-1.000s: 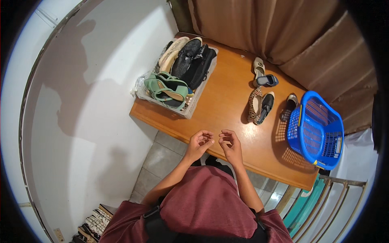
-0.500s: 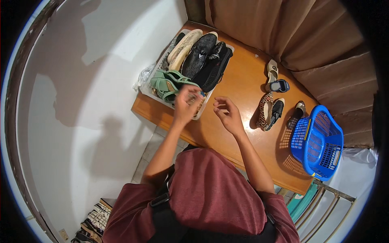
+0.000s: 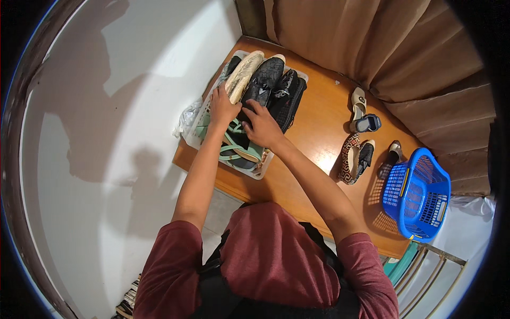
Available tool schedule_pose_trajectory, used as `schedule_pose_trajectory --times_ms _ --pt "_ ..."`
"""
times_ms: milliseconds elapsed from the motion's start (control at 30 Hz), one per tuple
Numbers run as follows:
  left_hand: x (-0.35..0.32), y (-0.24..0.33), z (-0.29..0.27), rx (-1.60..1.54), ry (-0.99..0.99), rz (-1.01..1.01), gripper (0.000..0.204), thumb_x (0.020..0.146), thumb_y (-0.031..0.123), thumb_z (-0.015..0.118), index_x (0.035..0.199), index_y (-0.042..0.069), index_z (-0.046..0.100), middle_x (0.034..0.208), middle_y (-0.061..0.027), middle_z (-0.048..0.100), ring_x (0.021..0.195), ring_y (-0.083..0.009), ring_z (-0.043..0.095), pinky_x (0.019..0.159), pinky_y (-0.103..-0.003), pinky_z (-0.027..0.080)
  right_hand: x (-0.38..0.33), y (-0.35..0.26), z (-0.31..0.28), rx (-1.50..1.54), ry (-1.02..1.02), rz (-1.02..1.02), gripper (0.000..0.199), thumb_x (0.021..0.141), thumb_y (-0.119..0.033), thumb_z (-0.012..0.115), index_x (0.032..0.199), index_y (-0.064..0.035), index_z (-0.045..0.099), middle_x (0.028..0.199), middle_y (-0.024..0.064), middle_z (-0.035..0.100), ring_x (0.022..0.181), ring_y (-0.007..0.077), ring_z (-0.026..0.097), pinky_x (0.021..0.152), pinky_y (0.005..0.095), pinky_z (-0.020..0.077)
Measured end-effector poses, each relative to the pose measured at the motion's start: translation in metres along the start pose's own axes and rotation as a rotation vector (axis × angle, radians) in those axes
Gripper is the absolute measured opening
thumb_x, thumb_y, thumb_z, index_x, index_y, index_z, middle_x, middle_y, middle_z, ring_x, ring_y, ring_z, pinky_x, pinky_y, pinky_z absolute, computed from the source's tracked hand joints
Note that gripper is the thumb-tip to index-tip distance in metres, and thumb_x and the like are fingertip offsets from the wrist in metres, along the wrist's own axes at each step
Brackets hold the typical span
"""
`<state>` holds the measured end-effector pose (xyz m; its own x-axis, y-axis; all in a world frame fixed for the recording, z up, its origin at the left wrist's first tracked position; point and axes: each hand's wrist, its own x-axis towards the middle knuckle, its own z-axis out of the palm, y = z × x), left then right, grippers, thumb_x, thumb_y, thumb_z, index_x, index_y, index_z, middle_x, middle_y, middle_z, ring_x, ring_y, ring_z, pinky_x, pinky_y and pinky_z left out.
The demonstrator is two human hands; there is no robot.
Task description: Sorting and organizing shoes from a pile and placing some into a basket.
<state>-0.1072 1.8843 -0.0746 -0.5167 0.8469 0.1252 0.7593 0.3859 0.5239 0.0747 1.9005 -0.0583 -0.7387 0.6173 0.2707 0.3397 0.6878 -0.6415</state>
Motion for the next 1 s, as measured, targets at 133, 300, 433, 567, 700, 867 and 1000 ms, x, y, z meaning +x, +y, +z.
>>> schedule_pose_trajectory --times_ms 133,300,433,567,700,867,1000 --pt "0.007 -0.002 -0.002 -0.062 -0.042 -0.044 0.088 0.071 0.021 0.085 0.145 -0.001 0.044 0.141 -0.0271 0.05 0.13 -0.0458 0.051 0.11 -0.05 0.044 0.001 0.006 0.009 -0.056 -0.023 0.056 0.048 0.096 -0.024 0.06 0.132 0.0057 0.06 0.144 0.0227 0.048 0.121 0.0404 0.058 0.104 0.0467 0.0482" --pt "0.017 -0.011 -0.004 -0.151 -0.02 -0.047 0.078 0.07 0.024 0.086 0.135 -0.002 0.053 0.124 -0.0271 0.065 0.117 -0.0445 0.062 0.1 -0.049 0.051 0.004 0.004 0.007 -0.042 -0.053 0.1 0.047 0.096 -0.027 0.059 0.13 0.0052 0.061 0.143 0.0226 0.05 0.118 0.04 0.06 0.103 0.047 0.0487" --pt "0.023 -0.01 -0.005 -0.058 -0.003 0.011 0.072 0.07 0.025 0.087 0.129 -0.003 0.057 0.111 -0.0262 0.07 0.109 -0.0442 0.067 0.094 -0.049 0.054 0.002 0.003 0.009 -0.03 -0.026 0.115 0.046 0.097 -0.028 0.059 0.129 0.005 0.062 0.141 0.0226 0.051 0.119 0.0396 0.06 0.102 0.0472 0.049" --pt "0.03 -0.013 -0.016 -0.057 -0.009 -0.036 0.067 0.073 0.026 0.087 0.126 -0.005 0.061 0.121 -0.0281 0.068 0.114 -0.0436 0.066 0.096 -0.048 0.053 0.0 0.002 0.007 -0.031 -0.025 0.113 0.045 0.097 -0.029 0.059 0.128 0.0047 0.063 0.141 0.0223 0.051 0.12 0.0388 0.06 0.102 0.0462 0.0498" --pt "0.025 0.005 -0.04 -0.097 -0.031 -0.124 0.063 0.076 0.025 0.085 0.129 0.0 0.063 0.123 -0.025 0.069 0.116 -0.0416 0.066 0.099 -0.047 0.052 -0.005 0.003 0.004 -0.008 -0.041 0.143 0.045 0.1 -0.031 0.058 0.131 0.0016 0.062 0.141 0.0187 0.049 0.12 0.0395 0.06 0.103 0.0447 0.0509" --pt "0.02 0.008 -0.063 -0.031 0.169 -0.074 0.055 0.077 0.025 0.086 0.123 0.002 0.066 0.113 -0.024 0.073 0.106 -0.0412 0.07 0.094 -0.046 0.054 -0.007 0.006 0.003 0.03 -0.047 0.141 0.047 0.099 -0.031 0.058 0.131 0.0027 0.063 0.146 0.0209 0.048 0.121 0.04 0.06 0.105 0.0454 0.0499" --pt "0.014 0.004 -0.099 -0.237 0.259 -0.159 0.049 0.08 0.027 0.085 0.118 0.0 0.068 0.109 -0.0228 0.075 0.099 -0.0375 0.073 0.089 -0.041 0.055 -0.008 0.013 0.011 0.035 -0.048 0.123 0.048 0.1 -0.031 0.059 0.136 0.0012 0.06 0.147 0.0184 0.047 0.124 0.0394 0.058 0.108 0.0447 0.0478"
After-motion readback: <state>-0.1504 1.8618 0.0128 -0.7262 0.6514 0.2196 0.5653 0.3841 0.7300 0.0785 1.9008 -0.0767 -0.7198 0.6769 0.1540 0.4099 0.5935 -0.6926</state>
